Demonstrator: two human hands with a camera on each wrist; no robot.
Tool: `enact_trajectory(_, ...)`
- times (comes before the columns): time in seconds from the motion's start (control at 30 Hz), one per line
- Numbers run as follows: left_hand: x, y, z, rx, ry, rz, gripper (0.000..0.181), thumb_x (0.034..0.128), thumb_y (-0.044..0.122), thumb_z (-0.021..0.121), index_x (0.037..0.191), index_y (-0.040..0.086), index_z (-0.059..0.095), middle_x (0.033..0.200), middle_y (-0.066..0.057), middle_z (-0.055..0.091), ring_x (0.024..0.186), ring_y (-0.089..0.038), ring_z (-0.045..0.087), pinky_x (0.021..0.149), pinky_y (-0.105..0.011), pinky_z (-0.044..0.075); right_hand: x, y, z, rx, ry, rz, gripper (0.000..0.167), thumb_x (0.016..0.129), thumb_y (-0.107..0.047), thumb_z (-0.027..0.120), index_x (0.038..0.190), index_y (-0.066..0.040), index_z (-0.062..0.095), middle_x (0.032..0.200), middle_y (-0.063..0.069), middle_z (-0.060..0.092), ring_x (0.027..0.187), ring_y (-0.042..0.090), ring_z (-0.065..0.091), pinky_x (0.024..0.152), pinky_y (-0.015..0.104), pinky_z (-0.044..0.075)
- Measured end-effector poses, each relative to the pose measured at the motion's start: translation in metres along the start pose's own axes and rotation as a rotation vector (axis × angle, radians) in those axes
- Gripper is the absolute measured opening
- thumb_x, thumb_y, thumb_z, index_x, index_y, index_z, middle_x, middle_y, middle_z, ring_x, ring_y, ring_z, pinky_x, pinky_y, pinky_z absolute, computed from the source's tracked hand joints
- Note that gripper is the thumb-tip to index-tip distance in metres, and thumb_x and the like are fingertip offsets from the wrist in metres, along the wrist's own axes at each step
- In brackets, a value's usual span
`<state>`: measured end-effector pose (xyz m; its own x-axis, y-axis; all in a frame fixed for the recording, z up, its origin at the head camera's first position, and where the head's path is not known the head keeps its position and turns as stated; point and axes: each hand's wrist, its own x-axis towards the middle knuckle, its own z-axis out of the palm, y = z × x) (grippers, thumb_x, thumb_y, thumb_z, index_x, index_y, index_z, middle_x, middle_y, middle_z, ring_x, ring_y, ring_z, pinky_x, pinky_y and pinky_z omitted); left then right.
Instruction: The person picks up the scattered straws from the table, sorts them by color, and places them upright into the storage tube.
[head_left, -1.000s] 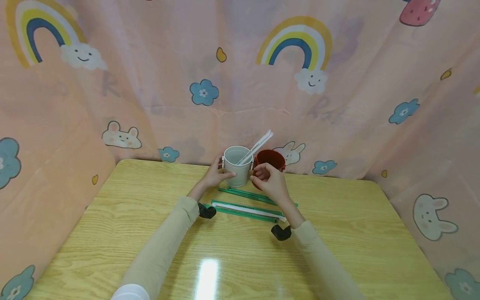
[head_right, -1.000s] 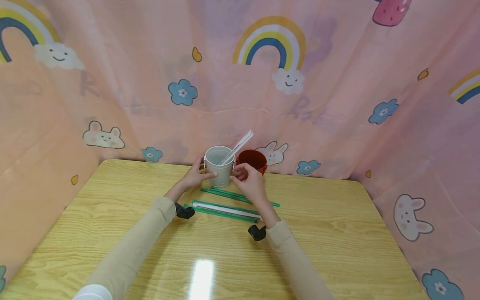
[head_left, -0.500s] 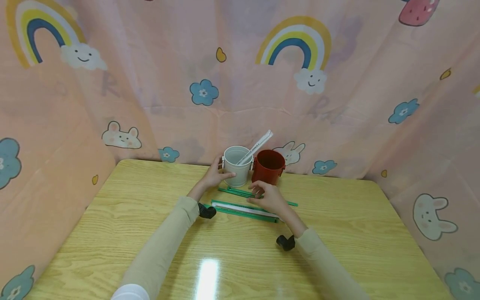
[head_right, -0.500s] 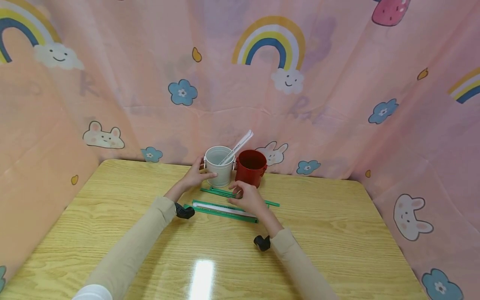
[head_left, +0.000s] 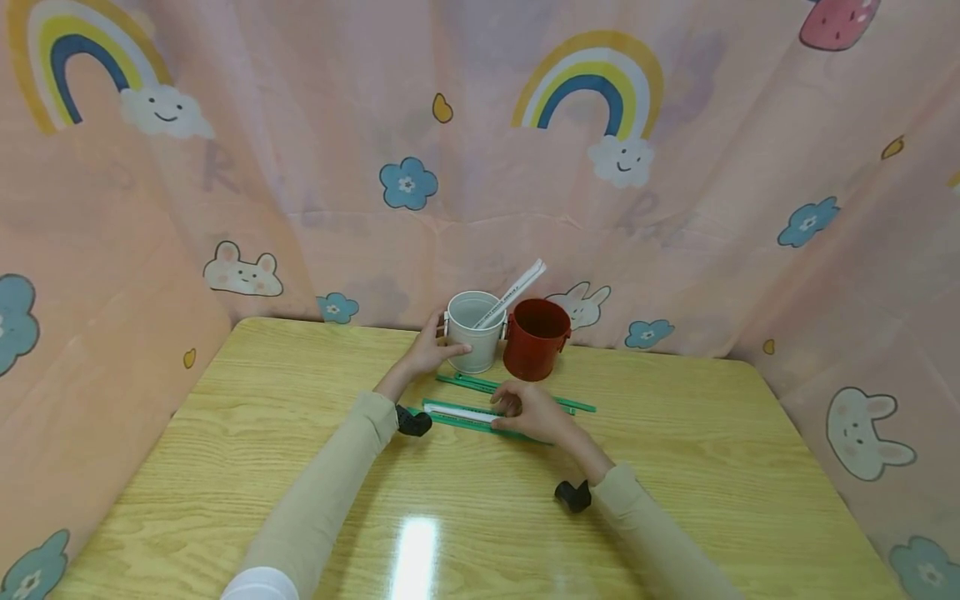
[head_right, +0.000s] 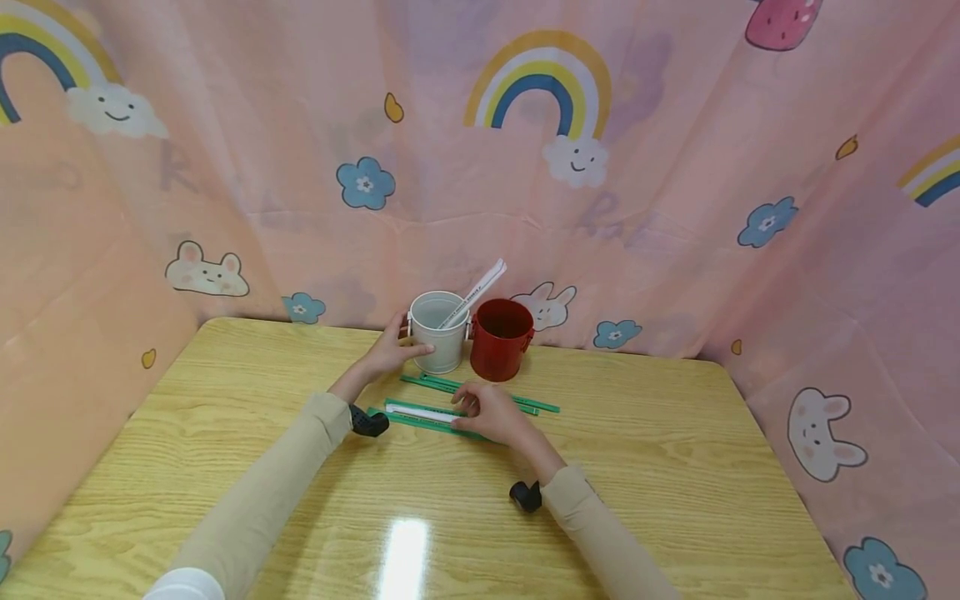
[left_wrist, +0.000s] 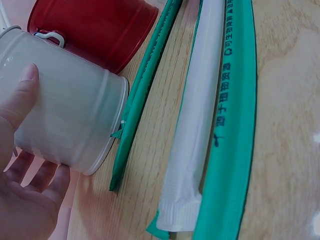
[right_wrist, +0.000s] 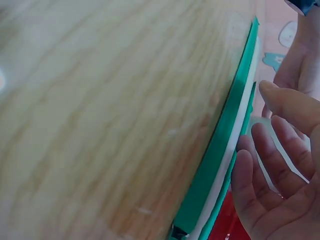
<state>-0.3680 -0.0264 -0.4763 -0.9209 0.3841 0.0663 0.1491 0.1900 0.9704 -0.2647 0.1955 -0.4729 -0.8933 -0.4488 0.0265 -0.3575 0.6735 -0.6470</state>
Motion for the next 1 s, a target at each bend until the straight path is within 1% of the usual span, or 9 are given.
enact_trajectory(0.13, 0.0000, 0.0003, 0.0001, -0.004, 0.004, 0.004, 0.083, 0.0877, 0.009, 0.069, 0.151, 0.009, 0.016, 0.149, -0.021, 0.030, 0.138, -0.039, 0.033, 0.111, -0.050, 0.036, -0.0003, -0.0017, 0.0010, -0.025, -0.019, -0.003, 0.026, 0.080, -0.017, 0.078, 0.101, -0.008, 0.066, 0.087, 0.002, 0.067, 0.076, 0.009, 0.059, 0.069, 0.020, 0.051)
enact_trajectory(0.23, 0.0000, 0.0004, 0.0002, -0.013, 0.004, 0.001, 0.083, 0.0877, 0.008, 0.069, 0.151, 0.009, 0.016, 0.149, -0.021, 0.030, 0.138, -0.039, 0.034, 0.111, -0.050, 0.036, -0.0002, -0.0029, 0.0027, -0.048, -0.031, 0.011, 0.023, 0.080, -0.016, 0.078, 0.099, -0.010, 0.067, 0.085, 0.000, 0.065, 0.077, 0.010, 0.056, 0.069, 0.020, 0.049)
enact_trajectory(0.37, 0.0005, -0.0003, 0.0003, -0.011, 0.002, -0.007, 0.083, 0.0879, 0.009, 0.069, 0.151, 0.008, 0.016, 0.149, -0.021, 0.030, 0.138, -0.039, 0.033, 0.112, -0.049, 0.036, 0.0000, -0.0035, 0.0045, -0.081, -0.049, 0.011, 0.020, 0.082, -0.015, 0.076, 0.099, -0.012, 0.067, 0.082, -0.003, 0.062, 0.076, 0.010, 0.053, 0.068, 0.019, 0.047)
enact_trajectory(0.53, 0.0006, -0.0007, 0.0002, -0.008, -0.007, -0.004, 0.082, 0.0883, 0.009, 0.068, 0.151, 0.006, 0.015, 0.149, -0.022, 0.028, 0.139, -0.040, 0.032, 0.112, -0.050, 0.035, 0.0001, -0.0063, 0.0042, -0.122, -0.059, 0.011, 0.018, 0.083, -0.013, 0.075, 0.100, -0.010, 0.070, 0.083, -0.003, 0.064, 0.075, 0.009, 0.052, 0.067, 0.020, 0.046)
enact_trajectory(0.73, 0.0007, 0.0009, 0.0007, -0.020, -0.006, -0.001, 0.082, 0.0882, 0.007, 0.068, 0.151, 0.006, 0.014, 0.149, -0.023, 0.028, 0.139, -0.040, 0.032, 0.113, -0.049, 0.035, 0.0025, -0.0097, 0.0032, -0.201, -0.047, 0.034, 0.017, 0.083, -0.010, 0.073, 0.100, -0.008, 0.074, 0.090, 0.000, 0.070, 0.076, 0.009, 0.056, 0.071, 0.024, 0.051)
enact_trajectory(0.87, -0.0001, 0.0019, 0.0007, -0.020, -0.008, 0.000, 0.083, 0.0882, 0.006, 0.068, 0.151, 0.006, 0.014, 0.149, -0.023, 0.028, 0.139, -0.040, 0.032, 0.112, -0.049, 0.035, 0.0036, -0.0090, 0.0033, -0.234, -0.030, 0.053, 0.016, 0.083, -0.010, 0.073, 0.099, -0.009, 0.074, 0.088, 0.000, 0.069, 0.076, 0.009, 0.056, 0.073, 0.027, 0.052)
enact_trajectory(1.0, -0.0008, 0.0017, 0.0003, -0.016, -0.014, 0.003, 0.083, 0.0885, 0.006, 0.067, 0.151, 0.007, 0.013, 0.150, -0.022, 0.027, 0.139, -0.040, 0.031, 0.112, -0.050, 0.034, 0.0036, -0.0073, 0.0033, -0.236, -0.011, 0.067, 0.015, 0.083, -0.009, 0.073, 0.097, -0.010, 0.074, 0.086, -0.001, 0.069, 0.077, 0.009, 0.057, 0.073, 0.029, 0.053)
